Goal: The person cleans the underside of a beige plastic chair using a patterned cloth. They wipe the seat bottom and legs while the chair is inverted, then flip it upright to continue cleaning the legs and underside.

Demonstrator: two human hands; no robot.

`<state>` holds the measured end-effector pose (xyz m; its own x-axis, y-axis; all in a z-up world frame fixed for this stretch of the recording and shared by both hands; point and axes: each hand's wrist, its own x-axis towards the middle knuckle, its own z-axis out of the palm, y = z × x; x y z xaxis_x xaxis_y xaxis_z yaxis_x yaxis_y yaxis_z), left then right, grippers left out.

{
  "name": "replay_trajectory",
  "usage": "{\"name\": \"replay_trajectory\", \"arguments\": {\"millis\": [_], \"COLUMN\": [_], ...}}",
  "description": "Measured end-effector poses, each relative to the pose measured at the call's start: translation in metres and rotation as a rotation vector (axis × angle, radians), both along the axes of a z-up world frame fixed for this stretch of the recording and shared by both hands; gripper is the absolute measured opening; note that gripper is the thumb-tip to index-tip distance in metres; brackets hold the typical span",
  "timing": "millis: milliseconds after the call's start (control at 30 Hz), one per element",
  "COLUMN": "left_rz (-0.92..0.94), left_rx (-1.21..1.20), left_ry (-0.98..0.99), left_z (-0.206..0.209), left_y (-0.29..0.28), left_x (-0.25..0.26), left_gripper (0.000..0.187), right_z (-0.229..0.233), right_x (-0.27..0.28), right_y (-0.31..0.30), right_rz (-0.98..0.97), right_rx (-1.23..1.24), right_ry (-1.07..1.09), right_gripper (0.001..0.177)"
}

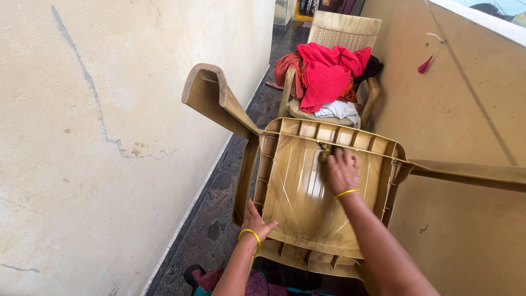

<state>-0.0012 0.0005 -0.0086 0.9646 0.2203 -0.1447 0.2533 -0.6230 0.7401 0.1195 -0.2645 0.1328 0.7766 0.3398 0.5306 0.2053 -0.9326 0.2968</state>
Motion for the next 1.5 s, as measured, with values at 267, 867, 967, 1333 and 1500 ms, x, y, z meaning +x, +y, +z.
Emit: {"name": "replay_trajectory", "arguments": {"millis": [267,867,967,1333,1500], "left_rz": [-0.021,-0.006,0.012,0.015,0.022], "left_rx": [0.034,-0.004,-0.029,-0.223,-0.089], "left_ry": [0.002,-0.023,-0.018,-0.064,-0.085], "left_z": [-0.007,-0.019,-0.018,-0.044,-0.039], "left_y": [0.0,0.001,0.001,0.016,0.005], "left_x": [0.009,0.009,0.012,0.017,0.021], "left_gripper": [0.134,0.13,0.124,0.114,0.119], "right_z": [-0.046,-0.175,-0.183,-0.083,-0.04], "right_x": [0.002,-0.101,-0.107,-0.128,-0.081], "right_y": [-0.123,-0.097,-0.023,0.056,-0.066], "right_rz": [-0.284,-0.395,-0.172,0.537,0.262], "right_rx": [-0.038,0.148,0.173,0.683,1.149], "right_ry": [0.013,0.78,0.742,0.988,0.56], "right_gripper": [0.018,0.027,0.022,0.025,0.041]}}
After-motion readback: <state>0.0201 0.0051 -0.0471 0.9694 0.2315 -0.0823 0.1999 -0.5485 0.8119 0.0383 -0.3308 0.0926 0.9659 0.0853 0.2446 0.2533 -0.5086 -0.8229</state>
